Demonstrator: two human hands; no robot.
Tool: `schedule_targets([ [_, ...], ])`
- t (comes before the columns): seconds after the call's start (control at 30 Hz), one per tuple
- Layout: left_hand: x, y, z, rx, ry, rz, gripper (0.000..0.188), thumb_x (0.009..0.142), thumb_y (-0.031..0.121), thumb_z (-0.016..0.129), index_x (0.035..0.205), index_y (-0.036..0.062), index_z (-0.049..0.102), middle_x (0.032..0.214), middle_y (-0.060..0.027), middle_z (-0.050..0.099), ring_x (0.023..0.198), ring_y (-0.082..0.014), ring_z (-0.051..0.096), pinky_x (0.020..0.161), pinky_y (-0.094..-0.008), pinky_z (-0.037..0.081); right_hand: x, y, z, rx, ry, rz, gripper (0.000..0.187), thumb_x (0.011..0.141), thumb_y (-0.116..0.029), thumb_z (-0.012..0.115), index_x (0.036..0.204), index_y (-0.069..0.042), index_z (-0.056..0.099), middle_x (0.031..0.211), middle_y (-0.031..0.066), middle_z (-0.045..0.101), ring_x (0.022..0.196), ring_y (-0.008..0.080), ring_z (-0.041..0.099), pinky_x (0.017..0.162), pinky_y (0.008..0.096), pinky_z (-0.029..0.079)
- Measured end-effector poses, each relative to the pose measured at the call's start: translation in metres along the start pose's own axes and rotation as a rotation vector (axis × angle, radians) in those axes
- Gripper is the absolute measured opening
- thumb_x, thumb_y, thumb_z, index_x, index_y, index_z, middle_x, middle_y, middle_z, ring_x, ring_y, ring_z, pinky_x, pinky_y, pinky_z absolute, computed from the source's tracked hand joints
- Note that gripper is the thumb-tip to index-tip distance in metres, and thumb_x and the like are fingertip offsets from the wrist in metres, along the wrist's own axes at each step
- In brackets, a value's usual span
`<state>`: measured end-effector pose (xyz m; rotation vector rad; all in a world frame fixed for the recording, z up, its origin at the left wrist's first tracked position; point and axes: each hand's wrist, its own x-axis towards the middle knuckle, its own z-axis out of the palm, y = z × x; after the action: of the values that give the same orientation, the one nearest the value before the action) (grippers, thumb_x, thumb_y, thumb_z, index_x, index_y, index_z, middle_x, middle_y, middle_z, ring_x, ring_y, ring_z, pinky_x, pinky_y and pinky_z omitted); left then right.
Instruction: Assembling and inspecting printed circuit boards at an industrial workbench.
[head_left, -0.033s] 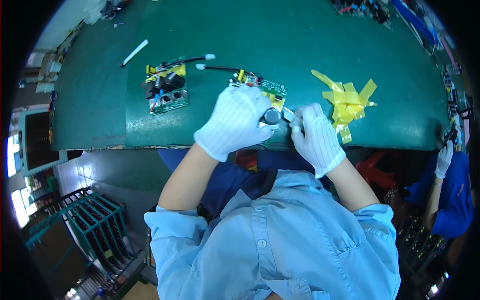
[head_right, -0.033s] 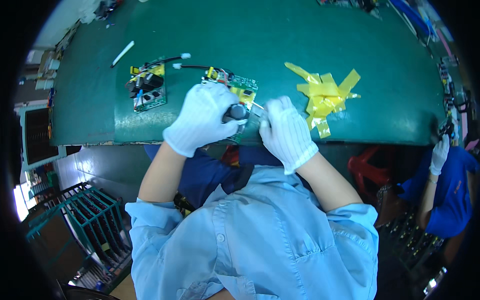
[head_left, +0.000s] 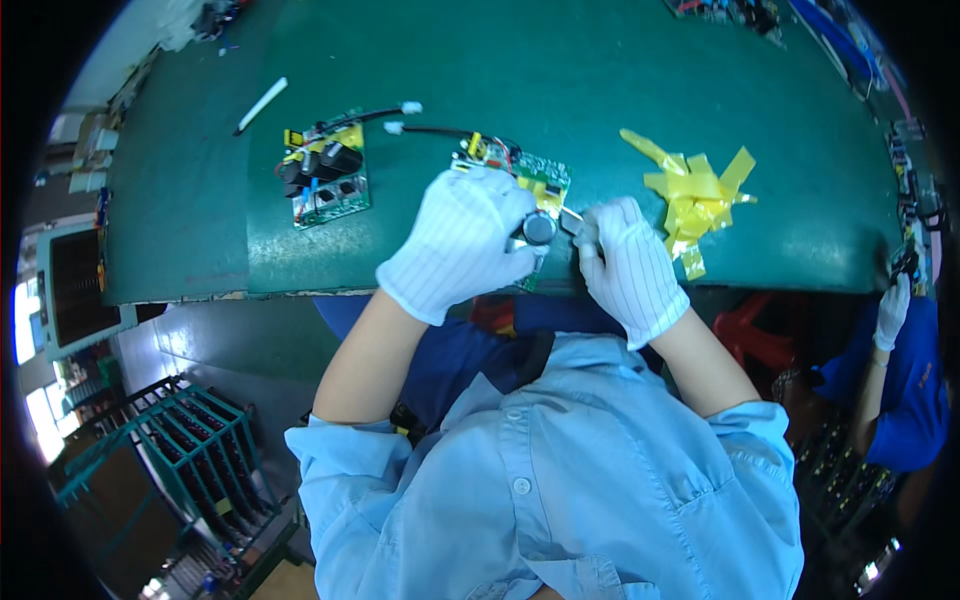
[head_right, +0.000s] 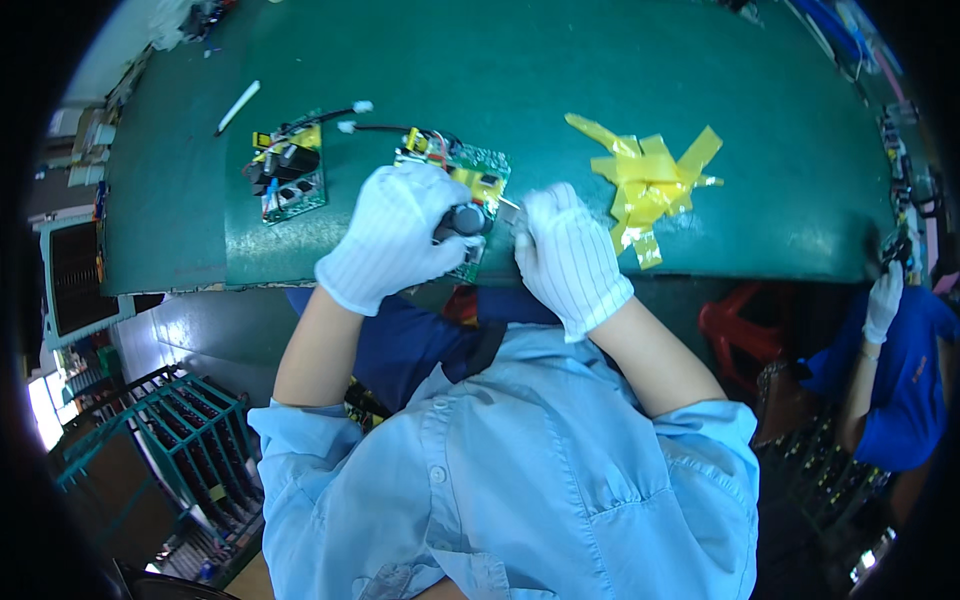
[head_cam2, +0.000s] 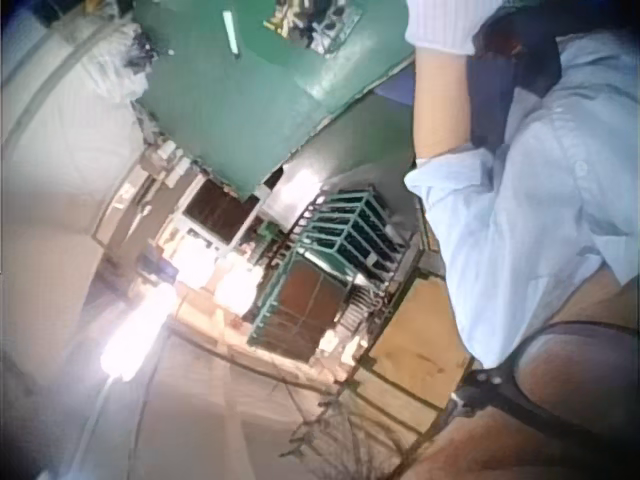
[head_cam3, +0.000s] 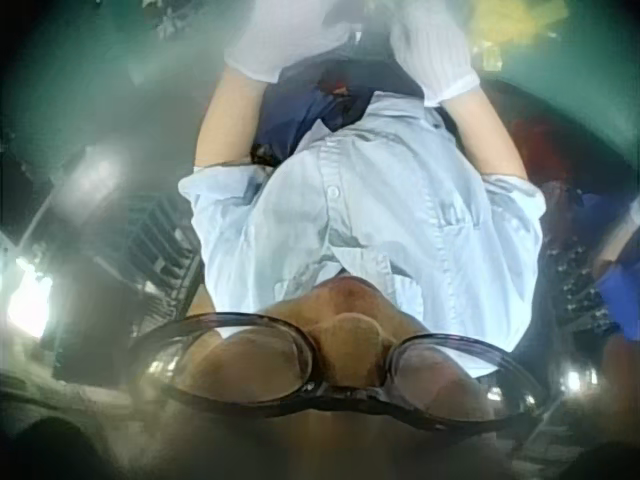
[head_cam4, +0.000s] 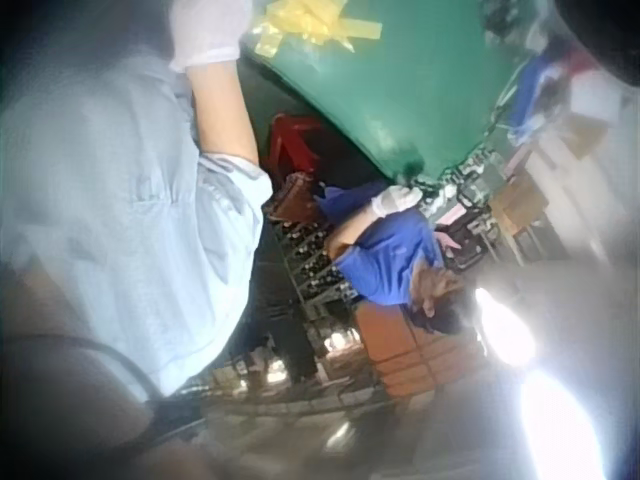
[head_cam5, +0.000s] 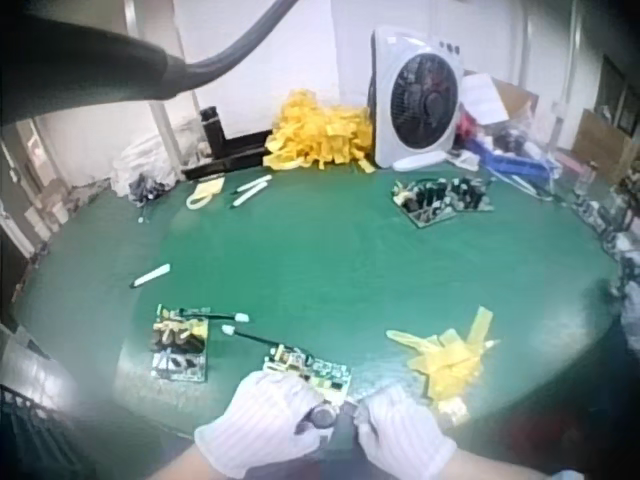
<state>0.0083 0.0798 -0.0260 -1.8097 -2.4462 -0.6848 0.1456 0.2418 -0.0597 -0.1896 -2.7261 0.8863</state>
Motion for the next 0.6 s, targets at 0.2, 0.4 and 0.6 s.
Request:
schedule_targets([
  [0.2,0.015,-0.001,-0.010,-0.123,-0.163,-0.032,0.039,0.069,0.032,0.075,0.096,0.0051,0.065,0.093,-0.0136,0.066,0.087,-0.0326,0.064,0.079,-0.0401,0.050,-0.006,-0.004,0.001,-0.075,-0.085,0.000,0.019,0.076,-0.006,0.064,0.092,-0.005,0.055,0.084,0.0120,0.053,0.078,0.0302,0.056,0.060,0.0405,0.046],
  [0.4,0.019,0.000,-0.007,-0.032,-0.185,0.003,0.039,0.072,0.037,0.071,0.093,0.0045,0.066,0.089,-0.0123,0.065,0.080,-0.0300,0.064,0.072,-0.0384,0.049,-0.007,-0.013,-0.006,-0.165,-0.128,0.047,0.018,0.079,-0.011,0.062,0.095,-0.006,0.058,0.084,0.0108,0.053,0.077,0.0278,0.058,0.059,0.0390,0.046],
  [0.6,0.016,-0.004,-0.005,-0.029,-0.234,-0.017,0.042,0.070,0.037,0.074,0.093,0.0033,0.065,0.094,-0.0142,0.065,0.084,-0.0326,0.064,0.076,-0.0398,0.050,-0.011,-0.013,-0.004,-0.089,-0.069,0.037,0.019,0.079,-0.012,0.062,0.096,-0.005,0.059,0.082,0.0101,0.053,0.077,0.0272,0.058,0.059,0.0388,0.046],
])
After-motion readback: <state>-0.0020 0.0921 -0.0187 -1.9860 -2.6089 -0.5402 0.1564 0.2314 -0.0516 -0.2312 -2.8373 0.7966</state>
